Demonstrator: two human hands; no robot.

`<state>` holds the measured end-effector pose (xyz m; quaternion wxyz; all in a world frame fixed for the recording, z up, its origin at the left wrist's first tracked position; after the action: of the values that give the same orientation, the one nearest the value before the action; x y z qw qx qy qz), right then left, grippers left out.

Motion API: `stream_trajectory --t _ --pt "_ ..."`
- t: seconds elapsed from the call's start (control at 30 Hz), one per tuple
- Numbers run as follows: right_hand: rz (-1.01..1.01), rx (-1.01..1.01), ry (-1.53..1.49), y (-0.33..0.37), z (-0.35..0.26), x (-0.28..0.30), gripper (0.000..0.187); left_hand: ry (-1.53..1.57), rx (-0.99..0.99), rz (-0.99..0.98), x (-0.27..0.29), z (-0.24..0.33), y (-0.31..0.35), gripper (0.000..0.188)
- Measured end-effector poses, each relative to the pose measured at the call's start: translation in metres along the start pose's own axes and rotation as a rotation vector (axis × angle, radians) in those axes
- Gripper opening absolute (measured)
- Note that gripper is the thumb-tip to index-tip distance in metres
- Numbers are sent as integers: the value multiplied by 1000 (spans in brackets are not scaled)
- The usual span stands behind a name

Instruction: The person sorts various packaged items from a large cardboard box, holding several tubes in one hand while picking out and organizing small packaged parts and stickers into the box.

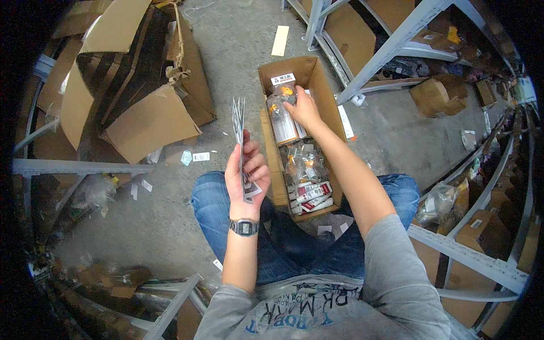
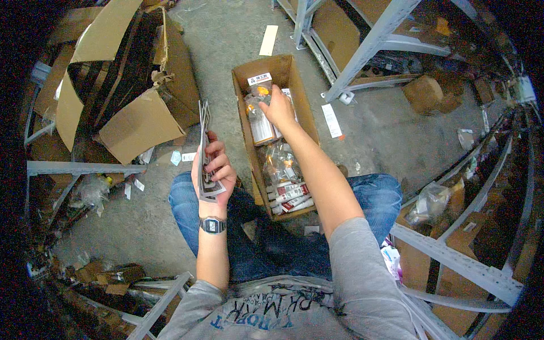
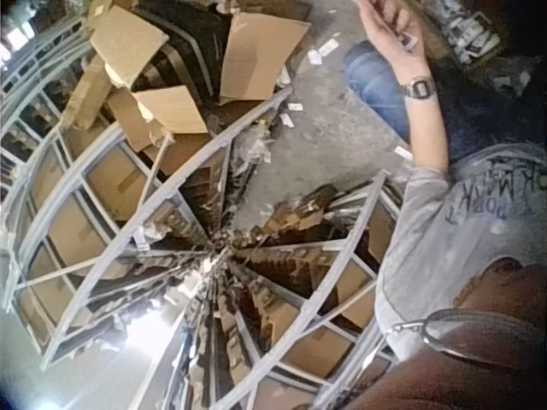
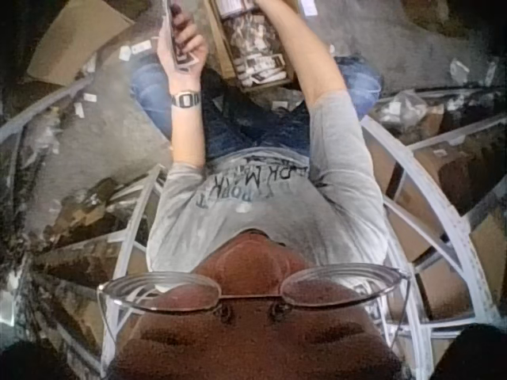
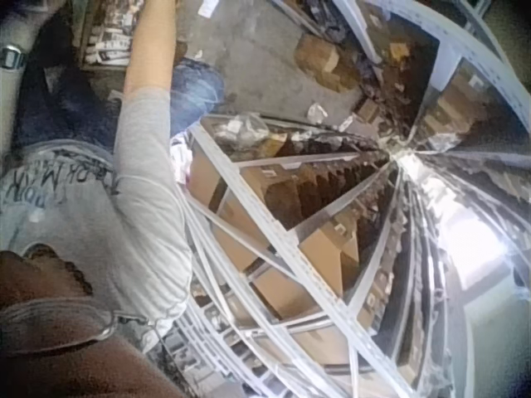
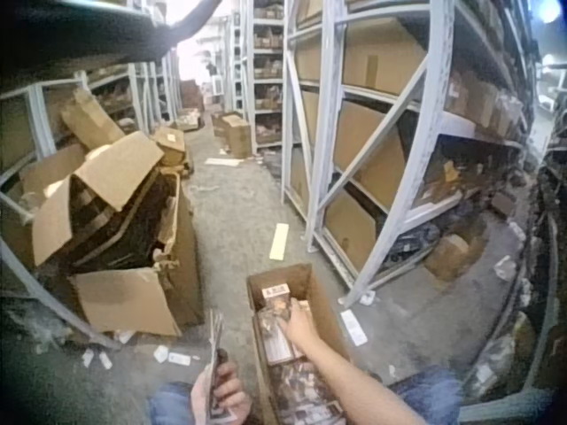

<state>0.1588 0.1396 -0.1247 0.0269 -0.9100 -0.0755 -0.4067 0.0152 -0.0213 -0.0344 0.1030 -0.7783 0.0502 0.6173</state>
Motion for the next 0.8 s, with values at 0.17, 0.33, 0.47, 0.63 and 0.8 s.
stream_trajectory --t 0.17,0.33,0.47,0.63,0.8 --pt "-56 -54 -10 9 -10 16 32 20 -9 -13 -3 1 1 30" --pt "-176 -14 34 69 -18 60 29 -15 -19 0 -4 2 4 31" --pt "-635 126 280 141 -24 61 24 -34 -14 -9 -5 -2 5 30" --pt "-829 240 478 166 9 30 26 -38 20 0 -3 -7 1 30" --pt "-615 301 493 173 21 13 27 -27 27 -4 -2 -8 1 29"
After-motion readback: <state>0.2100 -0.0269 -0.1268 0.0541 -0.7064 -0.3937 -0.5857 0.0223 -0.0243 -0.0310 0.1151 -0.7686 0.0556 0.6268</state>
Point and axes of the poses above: each hand's wrist, its own y-axis away from the middle knuckle, its own x-axis out of the back of the hand, z = x × y, the point moved 2 cm from there along -y, towards the middle knuckle, and after that the axes turned 10 degrees about -z, right-handed, at the moved point
